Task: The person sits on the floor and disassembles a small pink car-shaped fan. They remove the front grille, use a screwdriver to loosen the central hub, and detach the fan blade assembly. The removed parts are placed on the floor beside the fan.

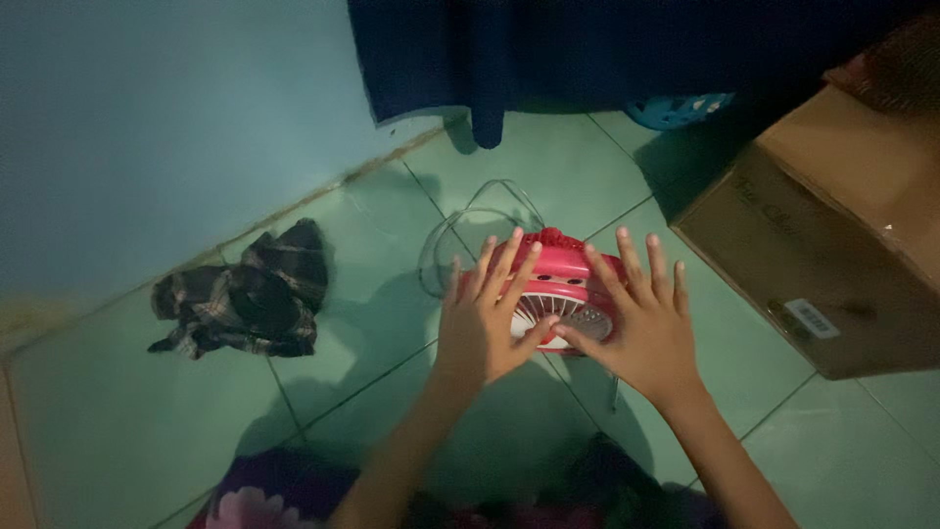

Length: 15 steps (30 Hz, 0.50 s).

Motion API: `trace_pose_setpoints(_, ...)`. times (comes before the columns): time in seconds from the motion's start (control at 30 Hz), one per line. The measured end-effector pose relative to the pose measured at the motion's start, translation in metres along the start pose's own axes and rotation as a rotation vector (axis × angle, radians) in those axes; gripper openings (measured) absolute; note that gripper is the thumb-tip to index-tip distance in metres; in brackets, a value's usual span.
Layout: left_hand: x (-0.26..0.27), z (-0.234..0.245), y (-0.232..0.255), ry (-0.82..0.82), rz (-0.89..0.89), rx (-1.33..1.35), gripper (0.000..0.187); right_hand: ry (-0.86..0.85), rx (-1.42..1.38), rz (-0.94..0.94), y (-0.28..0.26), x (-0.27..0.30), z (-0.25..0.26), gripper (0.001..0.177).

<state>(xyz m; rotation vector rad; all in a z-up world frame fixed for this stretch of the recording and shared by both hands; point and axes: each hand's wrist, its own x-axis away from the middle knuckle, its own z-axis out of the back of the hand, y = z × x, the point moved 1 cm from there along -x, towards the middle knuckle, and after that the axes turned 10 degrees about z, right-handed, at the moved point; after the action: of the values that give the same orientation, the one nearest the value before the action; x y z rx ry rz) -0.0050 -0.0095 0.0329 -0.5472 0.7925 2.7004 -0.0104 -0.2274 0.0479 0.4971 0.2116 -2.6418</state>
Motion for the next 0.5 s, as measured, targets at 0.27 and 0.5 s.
trace_pose_setpoints(0.27, 0.001, -0.003, 0.001, 0.025, -0.029, -0.031, 0.085, 0.013, -0.008, 0.017, 0.003, 0.003, -0.003, 0.109)
trace_pose_setpoints(0.5, 0.0, 0.0, -0.007, 0.047, -0.02, -0.033, 0.085, 0.03, 0.028, 0.005, 0.01, 0.005, -0.005, 0.11)
